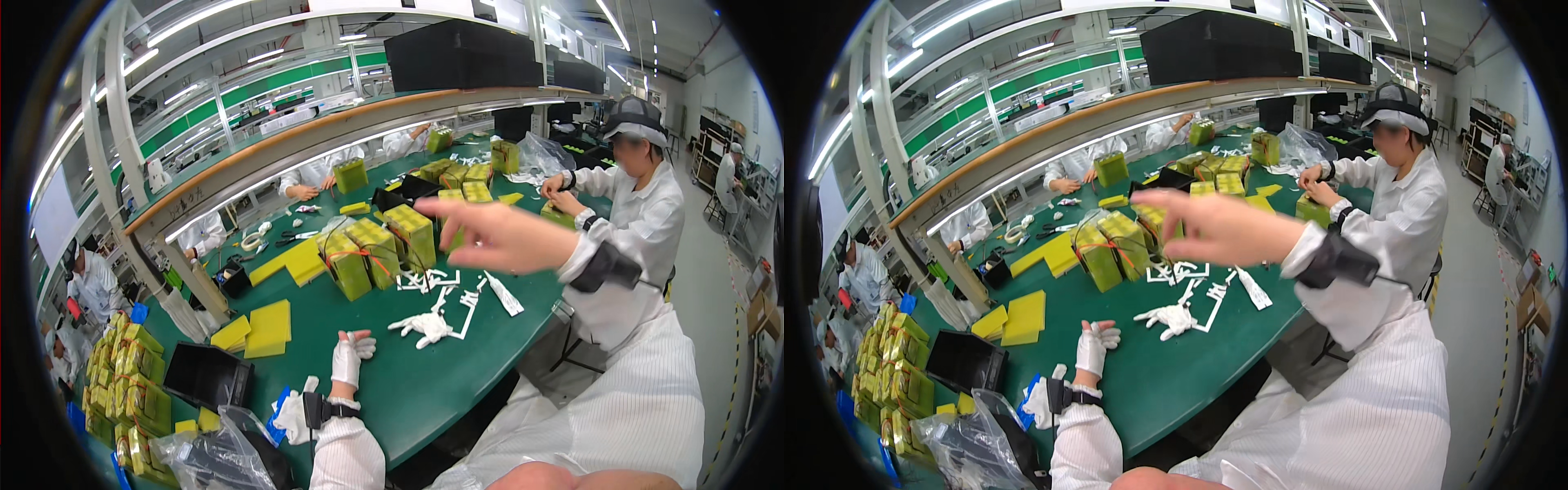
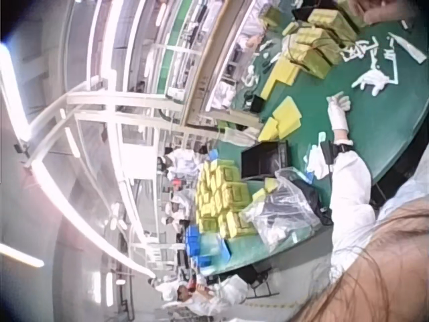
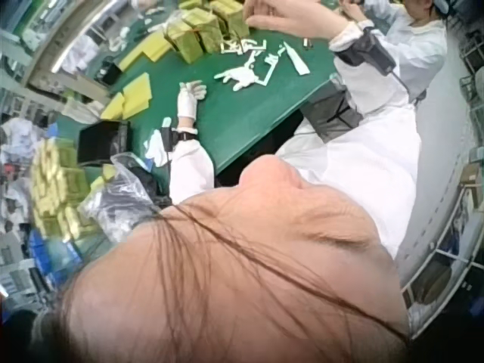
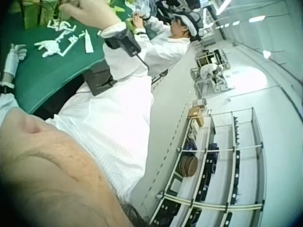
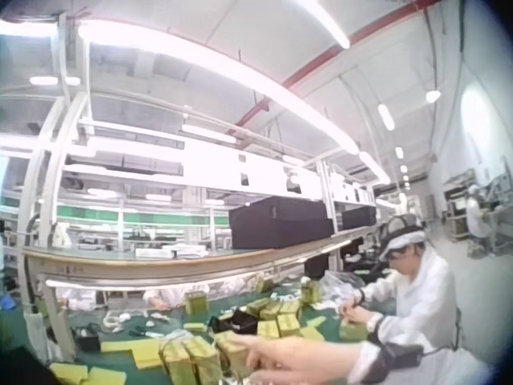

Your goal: Assembling green cylindrical battery packs by applying insulation, wiring, and securing with tape in a factory setting.

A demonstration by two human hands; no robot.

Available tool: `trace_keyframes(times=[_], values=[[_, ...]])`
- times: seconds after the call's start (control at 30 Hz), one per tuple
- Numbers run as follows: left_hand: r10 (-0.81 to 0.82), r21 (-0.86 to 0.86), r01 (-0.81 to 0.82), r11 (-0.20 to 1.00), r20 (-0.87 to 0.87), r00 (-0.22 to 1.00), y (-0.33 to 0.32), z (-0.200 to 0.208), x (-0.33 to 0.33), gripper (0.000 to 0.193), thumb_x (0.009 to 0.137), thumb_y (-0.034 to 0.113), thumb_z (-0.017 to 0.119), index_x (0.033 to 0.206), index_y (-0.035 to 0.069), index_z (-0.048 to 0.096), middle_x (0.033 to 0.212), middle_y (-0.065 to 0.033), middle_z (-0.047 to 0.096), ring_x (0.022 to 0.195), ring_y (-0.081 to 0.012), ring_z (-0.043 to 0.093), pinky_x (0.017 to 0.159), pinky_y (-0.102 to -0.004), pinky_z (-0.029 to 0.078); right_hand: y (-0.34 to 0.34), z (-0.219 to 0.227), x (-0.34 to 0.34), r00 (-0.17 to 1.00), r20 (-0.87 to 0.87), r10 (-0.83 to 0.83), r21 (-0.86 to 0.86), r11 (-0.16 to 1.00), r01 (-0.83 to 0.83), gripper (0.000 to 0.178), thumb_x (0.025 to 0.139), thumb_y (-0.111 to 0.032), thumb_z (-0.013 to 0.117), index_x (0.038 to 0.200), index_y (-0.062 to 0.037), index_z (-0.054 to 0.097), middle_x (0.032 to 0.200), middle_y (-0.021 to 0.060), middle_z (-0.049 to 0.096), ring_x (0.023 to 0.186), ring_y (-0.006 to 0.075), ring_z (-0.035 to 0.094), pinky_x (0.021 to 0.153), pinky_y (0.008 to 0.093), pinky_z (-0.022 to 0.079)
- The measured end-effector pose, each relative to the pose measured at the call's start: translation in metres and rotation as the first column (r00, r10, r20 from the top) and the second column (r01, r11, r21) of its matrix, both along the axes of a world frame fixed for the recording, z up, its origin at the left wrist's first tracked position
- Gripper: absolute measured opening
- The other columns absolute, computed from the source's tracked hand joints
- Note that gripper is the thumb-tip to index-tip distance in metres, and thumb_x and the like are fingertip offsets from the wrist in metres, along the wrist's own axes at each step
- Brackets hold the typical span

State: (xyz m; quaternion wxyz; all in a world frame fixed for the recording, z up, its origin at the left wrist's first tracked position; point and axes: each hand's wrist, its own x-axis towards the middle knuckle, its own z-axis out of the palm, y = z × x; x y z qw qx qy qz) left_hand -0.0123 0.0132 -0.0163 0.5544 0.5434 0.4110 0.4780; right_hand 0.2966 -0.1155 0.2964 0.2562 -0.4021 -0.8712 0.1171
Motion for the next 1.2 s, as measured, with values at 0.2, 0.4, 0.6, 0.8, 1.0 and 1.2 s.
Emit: trace_keyframes(times=[0.2, 0.4, 0.6, 0.8, 1.0, 1.2], values=[[0.038, 0.055, -0.033, 0.998, -0.1, 0.994, -0.019, 0.01, 0.008, 0.075, 0.097, 0.062, 0.032, 0.108, -0.005, 0.063, 0.093, -0.0149, 0.069, 0.077, -0.0163, 0.065, 0.072, -0.028, 0.05, 0.1, 0.047, 0.06, 0.988, -0.097, -0.121, 0.237, 0.961, 0.14, 0.059, 0.09, -0.013, 0.061, 0.144, -0.0129, 0.038, 0.09, 0.0033, 0.063, 0.067, 0.0085, 0.054, 0.059, 0.024, 0.044], [0.14, 0.104, -0.125, 0.987, -0.151, 0.979, -0.037, 0.013, 0.017, 0.071, 0.093, 0.063, 0.045, 0.104, -0.005, 0.063, 0.089, -0.0129, 0.069, 0.079, -0.0156, 0.064, 0.072, -0.0268, 0.049, 0.227, 0.054, 0.096, 0.973, -0.138, -0.185, 0.293, 0.931, 0.219, 0.058, 0.089, -0.016, 0.063, 0.142, -0.0113, 0.04, 0.093, 0.0035, 0.063, 0.067, 0.0109, 0.053, 0.061, 0.0263, 0.045], [0.441, 0.448, -0.226, 0.865, -0.463, 0.768, -0.032, 0.015, 0.029, 0.028, 0.086, 0.021, 0.061, 0.098, -0.004, 0.063, 0.104, -0.017, 0.063, 0.091, -0.0278, 0.061, 0.079, -0.0352, 0.051, 0.236, 0.097, 0.148, 0.941, -0.14, -0.308, 0.188, 0.925, 0.331, 0.056, 0.088, -0.02, 0.063, 0.138, -0.0066, 0.042, 0.095, 0.0108, 0.065, 0.084, 0.0274, 0.062, 0.077, 0.0355, 0.049], [0.666, 0.689, -0.13, 0.713, -0.608, 0.432, -0.022, 0.005, 0.028, 0.037, 0.065, 0.013, 0.065, 0.099, -0.002, 0.063, 0.118, -0.0201, 0.057, 0.106, -0.0397, 0.054, 0.092, -0.0488, 0.044, 0.204, 0.162, 0.217, 0.883, -0.228, -0.41, 0.027, 0.904, 0.426, 0.058, 0.089, -0.019, 0.065, 0.14, -0.0068, 0.041, 0.103, 0.0076, 0.06, 0.076, 0.0127, 0.06, 0.071, 0.0297, 0.049], [0.105, 0.114, -0.125, 0.985, -0.992, -0.075, -0.043, 0.07, 0.054, 0.059, 0.091, 0.043, 0.048, 0.142, 0.015, 0.041, 0.149, -0.013, 0.036, 0.138, -0.0299, 0.031, 0.113, -0.0439, 0.023, 0.24, 0.234, 0.278, 0.777, -0.402, -0.485, 0.07, 0.83, 0.554, 0.058, 0.088, -0.022, 0.067, 0.139, -0.0067, 0.043, 0.099, 0.0064, 0.061, 0.077, 0.0102, 0.055, 0.072, 0.0265, 0.048], [0.192, 0.211, -0.158, 0.965, -0.973, -0.128, -0.042, 0.057, 0.064, 0.056, 0.088, 0.042, 0.051, 0.138, 0.016, 0.048, 0.143, -0.0088, 0.046, 0.132, -0.029, 0.04, 0.11, -0.0447, 0.028, 0.373, 0.288, 0.291, 0.789, -0.337, -0.514, 0.503, 0.609, 0.613, 0.063, 0.082, -0.035, 0.071, 0.132, -0.0028, 0.049, 0.117, 0.018, 0.058, 0.108, 0.03, 0.055, 0.094, 0.0382, 0.045]])
